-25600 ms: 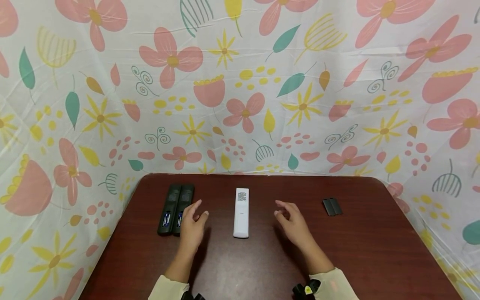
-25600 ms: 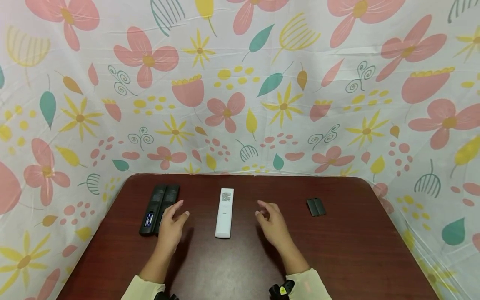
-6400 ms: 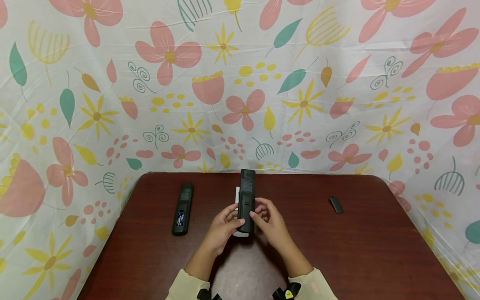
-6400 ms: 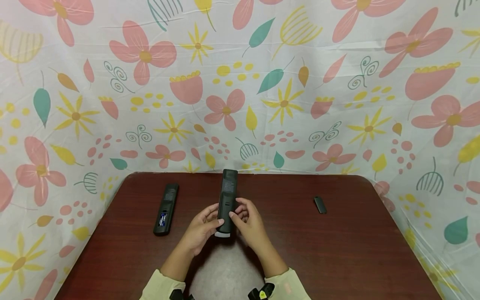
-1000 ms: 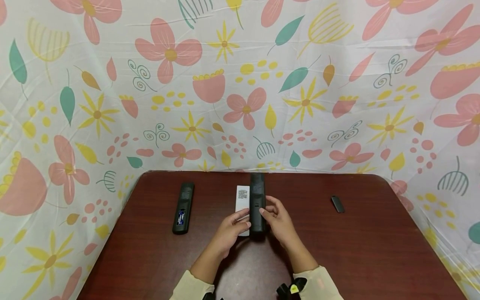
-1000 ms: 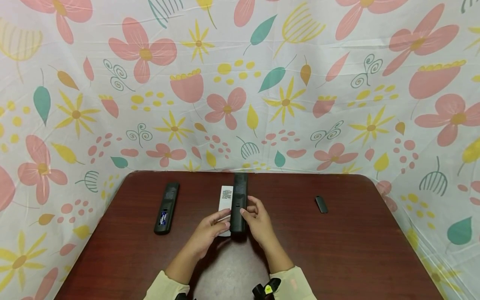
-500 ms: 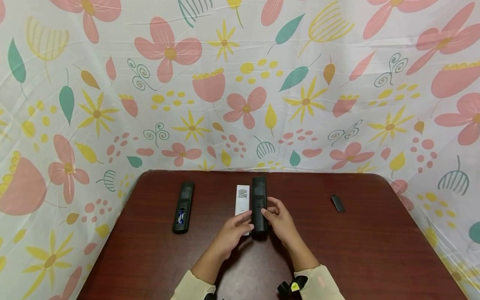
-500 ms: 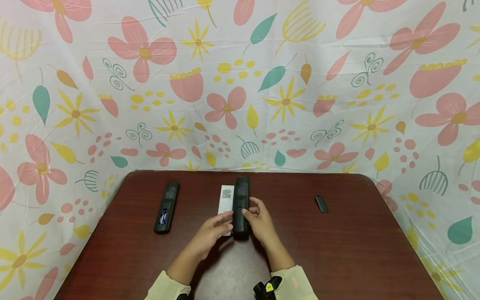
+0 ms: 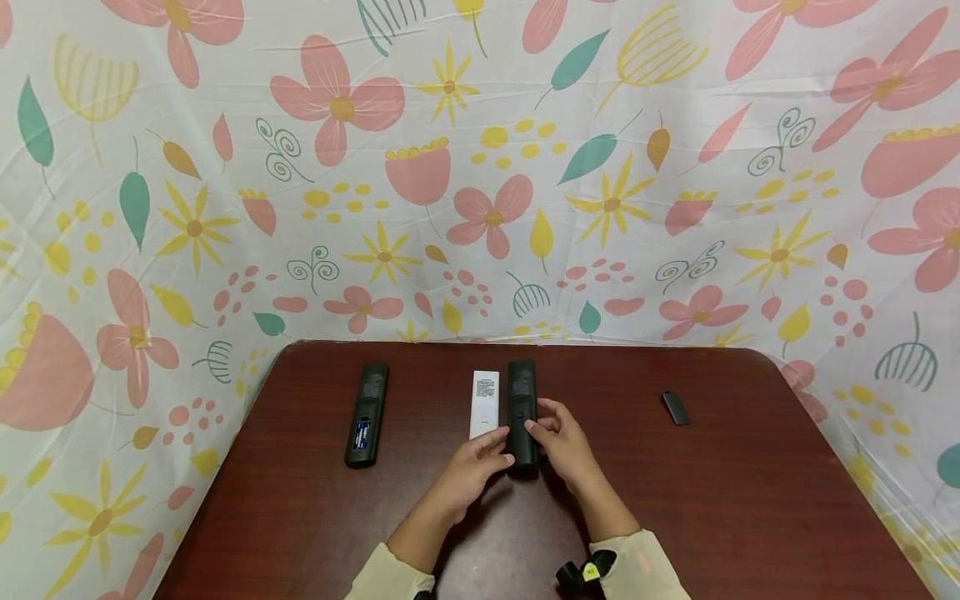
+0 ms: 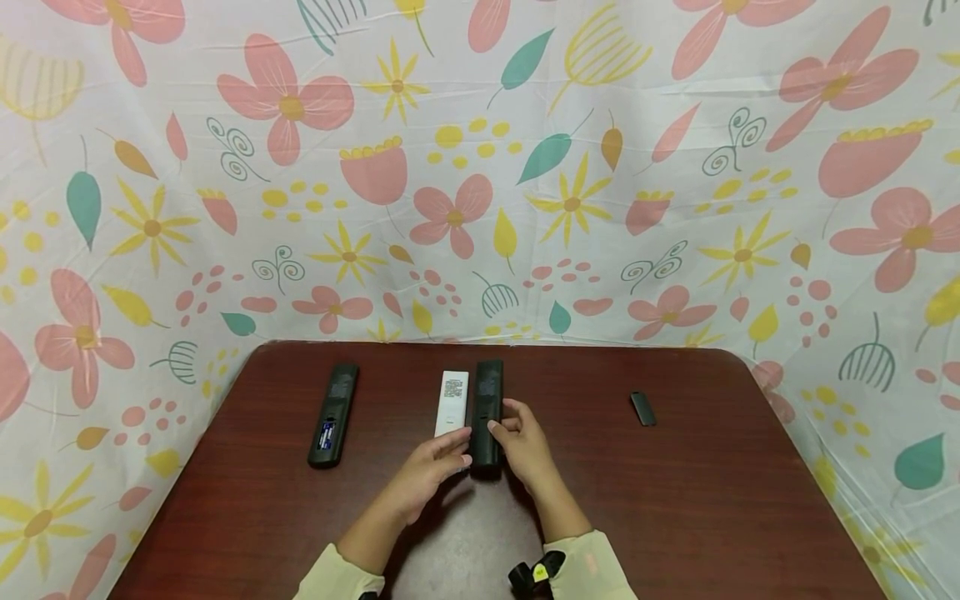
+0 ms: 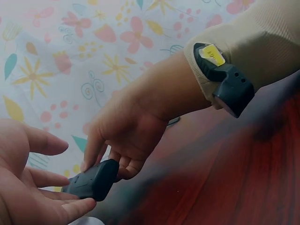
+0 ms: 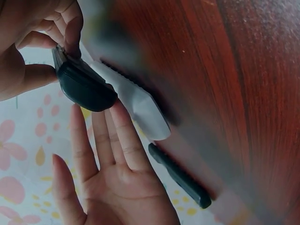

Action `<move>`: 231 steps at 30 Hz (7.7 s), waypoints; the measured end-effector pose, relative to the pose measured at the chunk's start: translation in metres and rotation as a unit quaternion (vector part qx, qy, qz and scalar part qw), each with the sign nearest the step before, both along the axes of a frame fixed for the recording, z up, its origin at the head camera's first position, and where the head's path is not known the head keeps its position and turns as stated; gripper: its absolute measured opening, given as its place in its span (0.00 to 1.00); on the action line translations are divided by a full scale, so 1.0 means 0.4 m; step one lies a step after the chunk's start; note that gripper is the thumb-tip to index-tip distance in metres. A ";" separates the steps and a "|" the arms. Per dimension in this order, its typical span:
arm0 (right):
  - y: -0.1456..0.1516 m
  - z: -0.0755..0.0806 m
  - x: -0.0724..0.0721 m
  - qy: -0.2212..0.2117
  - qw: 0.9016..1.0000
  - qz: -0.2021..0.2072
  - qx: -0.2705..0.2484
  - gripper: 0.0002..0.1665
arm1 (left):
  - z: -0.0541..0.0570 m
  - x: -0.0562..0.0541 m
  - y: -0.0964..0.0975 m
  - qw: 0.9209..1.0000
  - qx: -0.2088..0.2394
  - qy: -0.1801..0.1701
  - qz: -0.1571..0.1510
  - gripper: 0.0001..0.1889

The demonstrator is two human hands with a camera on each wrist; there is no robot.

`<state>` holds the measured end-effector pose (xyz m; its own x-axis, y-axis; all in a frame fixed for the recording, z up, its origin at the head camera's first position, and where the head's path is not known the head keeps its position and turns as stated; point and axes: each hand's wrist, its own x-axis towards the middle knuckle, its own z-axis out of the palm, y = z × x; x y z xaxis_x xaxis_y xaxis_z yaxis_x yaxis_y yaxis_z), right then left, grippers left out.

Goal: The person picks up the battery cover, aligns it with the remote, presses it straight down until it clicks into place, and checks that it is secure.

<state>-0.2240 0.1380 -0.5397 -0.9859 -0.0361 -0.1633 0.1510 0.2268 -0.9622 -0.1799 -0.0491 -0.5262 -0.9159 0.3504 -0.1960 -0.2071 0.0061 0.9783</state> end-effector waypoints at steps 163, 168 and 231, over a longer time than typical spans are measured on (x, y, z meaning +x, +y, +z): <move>0.159 0.069 0.010 0.128 0.965 -0.042 0.223 0.21 | 0.036 -0.012 -0.188 0.969 -0.051 0.067 0.231 0.25; 0.176 0.067 0.007 0.131 0.963 -0.044 0.232 0.23 | 0.035 -0.011 -0.205 0.967 -0.057 0.067 0.240 0.25; 0.466 0.005 -0.044 0.097 0.934 -0.071 0.338 0.30 | -0.018 -0.024 -0.378 0.925 -0.225 0.044 0.302 0.31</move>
<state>-0.2414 0.3245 -0.5378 -0.9863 0.1441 0.0803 0.0639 0.7823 -0.6196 -0.1894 -0.2002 -0.5333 -0.9376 -0.3288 -0.1134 -0.2256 0.3267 0.9178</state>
